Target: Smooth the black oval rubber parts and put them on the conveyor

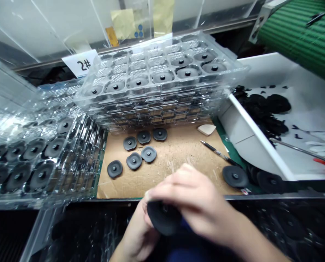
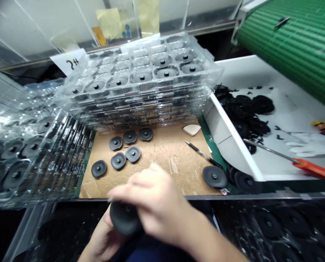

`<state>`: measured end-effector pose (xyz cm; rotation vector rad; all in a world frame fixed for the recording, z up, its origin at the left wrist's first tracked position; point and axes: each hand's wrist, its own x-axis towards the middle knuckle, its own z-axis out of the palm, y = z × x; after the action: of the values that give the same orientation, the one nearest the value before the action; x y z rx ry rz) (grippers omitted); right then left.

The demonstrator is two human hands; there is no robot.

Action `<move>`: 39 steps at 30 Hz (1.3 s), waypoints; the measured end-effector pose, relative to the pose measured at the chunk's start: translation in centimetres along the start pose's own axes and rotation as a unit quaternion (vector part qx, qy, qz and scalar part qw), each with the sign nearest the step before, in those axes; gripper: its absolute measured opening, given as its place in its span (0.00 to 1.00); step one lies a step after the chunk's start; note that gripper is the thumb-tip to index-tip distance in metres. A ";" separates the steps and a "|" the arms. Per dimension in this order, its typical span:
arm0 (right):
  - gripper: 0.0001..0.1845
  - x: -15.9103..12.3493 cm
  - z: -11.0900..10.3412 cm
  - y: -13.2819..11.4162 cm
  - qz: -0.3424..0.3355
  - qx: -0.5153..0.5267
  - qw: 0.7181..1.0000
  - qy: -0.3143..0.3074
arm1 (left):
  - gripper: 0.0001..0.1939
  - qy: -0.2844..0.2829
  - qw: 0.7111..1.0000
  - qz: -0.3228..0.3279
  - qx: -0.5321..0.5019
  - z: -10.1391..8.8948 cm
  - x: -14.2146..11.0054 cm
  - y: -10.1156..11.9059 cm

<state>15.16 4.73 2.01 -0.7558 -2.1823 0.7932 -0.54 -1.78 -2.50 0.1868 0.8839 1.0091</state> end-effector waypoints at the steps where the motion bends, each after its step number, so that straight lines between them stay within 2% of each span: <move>1: 0.14 -0.5 0.1 1.1 0.050 0.009 0.999 0.006 | 0.31 -0.002 1.000 0.011 -0.015 -0.1 0.0 0.2; 4: 0.13 -3.2 1.5 4.4 0.187 0.003 0.982 0.008 | 0.30 -0.010 0.997 0.041 -0.068 -0.6 -0.1 0.7; 6: 0.12 -5.3 3.3 6.0 0.230 0.000 0.973 -0.004 | 0.28 -0.015 0.996 0.046 -0.078 -0.7 -0.2 0.9; 8: 0.11 -6.9 4.7 6.7 0.242 -0.004 0.970 -0.008 | 0.27 -0.026 0.996 0.042 -0.077 -0.6 -0.2 1.0; 11: 0.11 -6.8 4.6 5.6 0.259 -0.014 0.966 0.016 | 0.26 -0.036 0.996 0.037 -0.077 0.0 -0.1 0.9; 13: 0.12 -5.4 3.2 3.5 0.269 -0.016 0.960 0.081 | 0.26 -0.027 0.996 0.039 -0.072 0.4 -0.1 0.8; 15: 0.12 -3.6 1.9 0.9 0.226 -0.019 0.961 0.159 | 0.27 -0.005 0.997 0.048 -0.057 0.8 0.0 0.6; 17: 0.14 -2.1 1.6 -1.4 0.118 -0.023 0.973 0.195 | 0.26 0.020 0.998 0.047 -0.036 0.9 -0.1 0.5; 19: 0.14 -1.3 2.1 -2.7 0.025 -0.020 0.986 0.164 | 0.24 0.037 0.998 0.045 -0.019 0.7 -0.1 0.5; 20: 0.14 -1.1 2.4 -2.9 0.014 -0.010 0.991 0.135 | 0.24 0.039 0.998 0.051 -0.018 0.5 -0.1 0.5; 23: 0.13 -0.7 2.9 -2.8 0.071 0.014 0.997 0.036 | 0.26 0.043 0.996 0.074 -0.030 0.1 0.0 0.2; 24: 0.13 -0.5 3.0 -2.7 0.087 0.010 0.996 0.027 | 0.26 0.045 0.996 0.072 -0.034 0.2 0.0 0.1; 26: 0.13 -0.1 3.2 -2.5 0.082 -0.026 0.994 0.073 | 0.23 0.045 0.997 0.051 -0.036 0.5 0.1 -0.1; 28: 0.14 -0.1 3.2 -2.5 0.045 -0.051 0.989 0.130 | 0.23 0.037 0.998 0.048 -0.032 1.0 0.0 0.1; 29: 0.14 -0.3 3.1 -2.5 0.029 -0.047 0.989 0.134 | 0.23 0.028 0.998 0.049 -0.031 1.2 -0.1 0.3; 31: 0.12 -1.3 2.5 -2.5 0.021 -0.023 0.996 0.082 | 0.25 0.011 0.998 0.049 -0.034 1.3 -0.2 0.8; 33: 0.12 -2.4 1.6 -2.4 0.063 -0.021 0.997 0.030 | 0.28 -0.004 0.998 0.035 -0.044 1.1 -0.3 1.1; 36: 0.14 -2.9 0.6 -2.2 0.124 -0.095 0.987 0.035 | 0.30 0.009 0.999 0.009 -0.044 0.7 -0.2 0.7; 37: 0.14 -2.5 0.6 -2.2 0.113 -0.123 0.985 0.048 | 0.29 0.015 0.999 -0.005 -0.038 0.7 -0.1 0.5; 39: 0.16 -1.4 0.6 -1.9 0.019 -0.129 0.989 0.062 | 0.24 0.023 0.999 -0.028 -0.023 0.8 0.1 0.1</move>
<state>15.03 2.33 2.47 -0.9522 -2.1878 0.4722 -0.04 -1.42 -2.02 0.1000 0.9033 0.9837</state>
